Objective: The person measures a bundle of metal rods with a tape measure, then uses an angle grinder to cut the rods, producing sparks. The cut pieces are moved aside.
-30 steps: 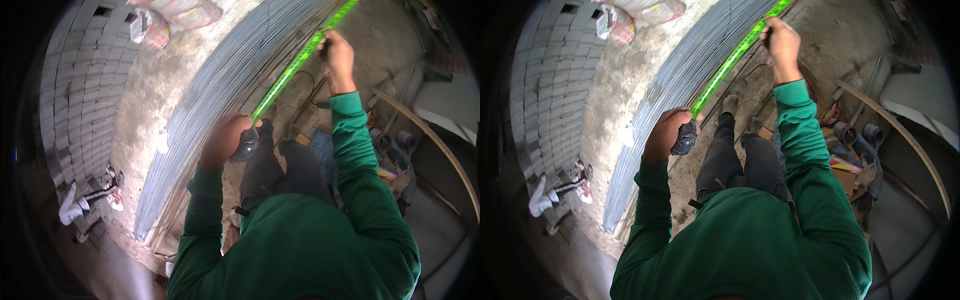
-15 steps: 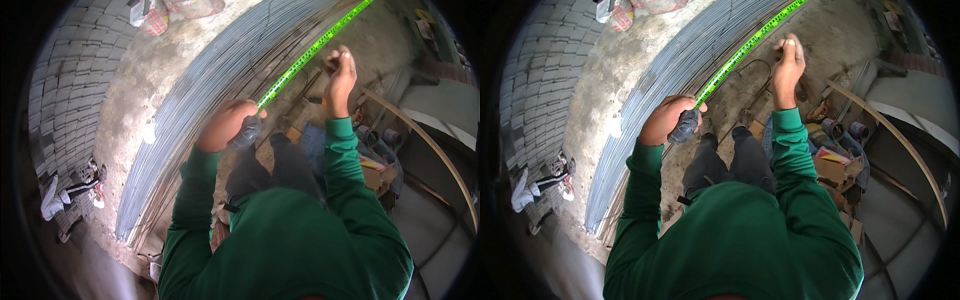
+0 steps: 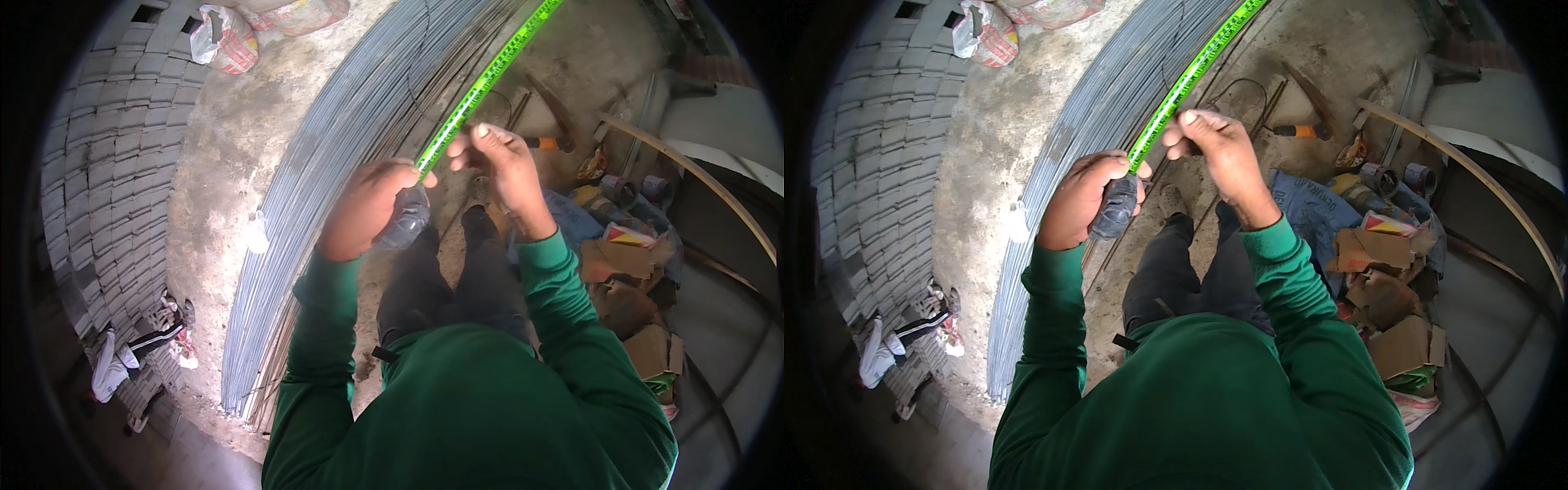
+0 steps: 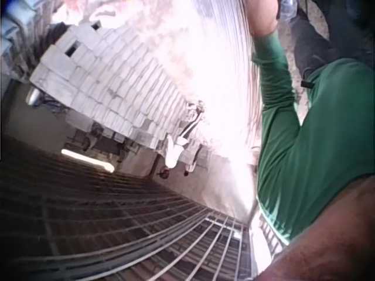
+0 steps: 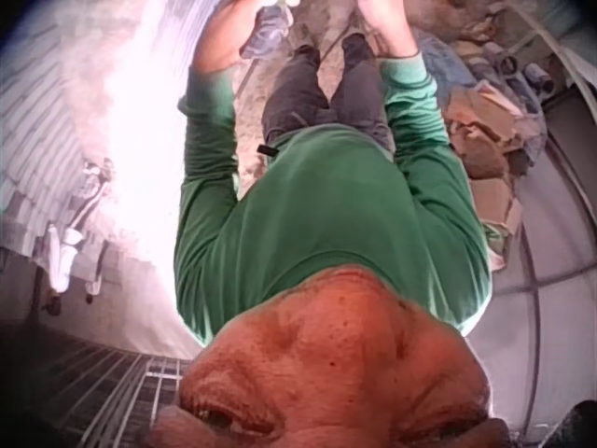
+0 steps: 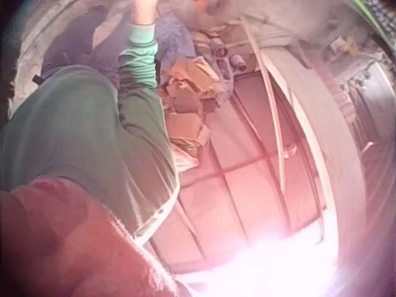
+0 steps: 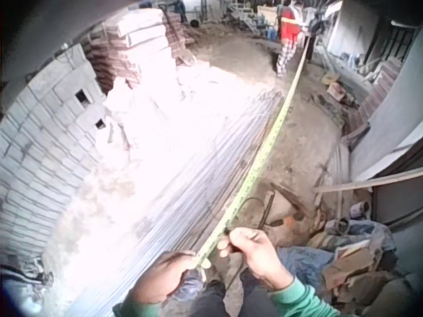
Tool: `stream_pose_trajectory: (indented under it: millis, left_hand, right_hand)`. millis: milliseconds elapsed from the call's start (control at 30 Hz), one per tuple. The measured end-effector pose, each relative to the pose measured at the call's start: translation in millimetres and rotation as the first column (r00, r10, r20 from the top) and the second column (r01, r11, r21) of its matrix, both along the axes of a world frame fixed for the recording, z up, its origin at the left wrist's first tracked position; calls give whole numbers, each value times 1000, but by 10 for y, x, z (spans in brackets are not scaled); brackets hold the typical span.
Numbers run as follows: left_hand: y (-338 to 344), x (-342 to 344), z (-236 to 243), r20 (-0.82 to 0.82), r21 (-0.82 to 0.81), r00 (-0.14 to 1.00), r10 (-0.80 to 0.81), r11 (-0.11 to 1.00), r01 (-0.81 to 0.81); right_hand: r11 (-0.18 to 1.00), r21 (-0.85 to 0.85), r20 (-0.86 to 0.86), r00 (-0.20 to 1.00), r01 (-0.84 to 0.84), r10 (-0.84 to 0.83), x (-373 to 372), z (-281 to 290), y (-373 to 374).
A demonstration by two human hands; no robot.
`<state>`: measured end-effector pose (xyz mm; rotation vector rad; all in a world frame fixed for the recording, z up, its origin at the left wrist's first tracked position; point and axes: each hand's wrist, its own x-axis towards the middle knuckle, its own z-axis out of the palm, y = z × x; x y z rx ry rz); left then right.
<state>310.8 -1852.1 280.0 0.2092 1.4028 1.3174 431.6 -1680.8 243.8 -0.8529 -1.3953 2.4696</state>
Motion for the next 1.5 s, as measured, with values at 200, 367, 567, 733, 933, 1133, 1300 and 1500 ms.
stream_pose_trajectory:
  millis: [200, 367, 567, 733, 933, 1133, 1300, 1500]
  left_hand:
    - [-213, -94, 278, -76, -25, 997, 31, 999, -33]
    - [-500, -184, 750, -200, -163, 979, 32, 984, -66]
    - [-857, -298, 1460, -359, -217, 933, 22, 970, -107]
    - [-1182, -350, 1851, -573, -170, 813, -101, 985, 3]
    - [-1210, -135, 2159, -511, -212, 859, -38, 974, -83]
    - [-1157, -73, 2186, -386, -198, 922, 10, 976, -94]
    - [-1130, -115, 1963, -308, -204, 951, -3, 977, -63]
    - [-1197, -263, 1426, -227, -253, 973, -46, 967, -13]
  right_hand:
    - [989, -138, -124, 992, -47, 30, -225, 167, -412]
    - [981, -189, -179, 984, -49, 15, -440, 556, -740]
    - [988, -151, -253, 967, -24, -15, -724, 934, -990]
    - [996, -78, -352, 936, -45, 14, -855, 1293, -1023]
    - [981, -176, -437, 899, -86, 0, -803, 1444, -1014]
    - [983, -166, -374, 927, -82, 14, -679, 1470, -959]
    - [990, -117, -298, 954, -83, 45, -656, 1317, -937]
    - [989, -125, -201, 978, -75, 49, -684, 929, -984]
